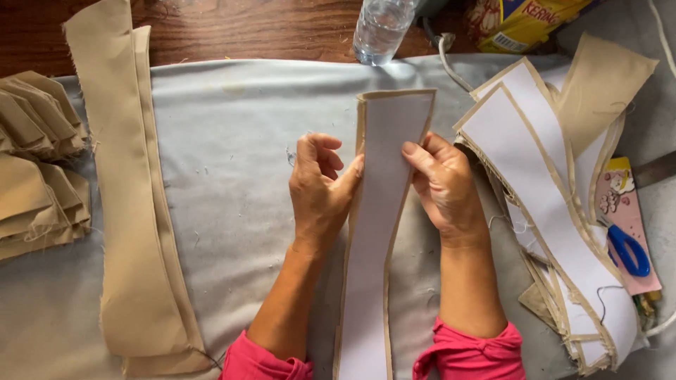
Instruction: Turning sewn fabric strips inside out and sewing them at a garment factory workstation.
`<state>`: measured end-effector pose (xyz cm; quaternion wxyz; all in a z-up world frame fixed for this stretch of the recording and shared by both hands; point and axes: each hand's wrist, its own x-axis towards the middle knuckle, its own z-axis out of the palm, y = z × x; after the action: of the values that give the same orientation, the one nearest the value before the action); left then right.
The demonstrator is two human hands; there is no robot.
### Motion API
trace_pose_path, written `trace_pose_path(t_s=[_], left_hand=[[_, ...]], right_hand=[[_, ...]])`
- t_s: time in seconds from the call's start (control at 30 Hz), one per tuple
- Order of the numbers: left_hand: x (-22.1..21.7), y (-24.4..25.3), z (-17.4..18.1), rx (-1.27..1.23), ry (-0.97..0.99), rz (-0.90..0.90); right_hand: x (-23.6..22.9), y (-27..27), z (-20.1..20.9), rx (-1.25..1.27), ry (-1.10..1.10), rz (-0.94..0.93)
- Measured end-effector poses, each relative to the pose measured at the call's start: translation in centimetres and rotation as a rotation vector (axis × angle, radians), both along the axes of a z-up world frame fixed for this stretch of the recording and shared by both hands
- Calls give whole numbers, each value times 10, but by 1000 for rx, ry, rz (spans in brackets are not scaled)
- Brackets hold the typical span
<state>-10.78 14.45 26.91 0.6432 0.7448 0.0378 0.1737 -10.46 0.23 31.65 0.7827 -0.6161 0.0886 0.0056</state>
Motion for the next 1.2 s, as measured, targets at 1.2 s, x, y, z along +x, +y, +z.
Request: trace_pose_path(t_s=[1.2], left_hand=[[27,-2,52,-938,567,-217]], right_hand=[[5,-11,-24,-183,73,197]])
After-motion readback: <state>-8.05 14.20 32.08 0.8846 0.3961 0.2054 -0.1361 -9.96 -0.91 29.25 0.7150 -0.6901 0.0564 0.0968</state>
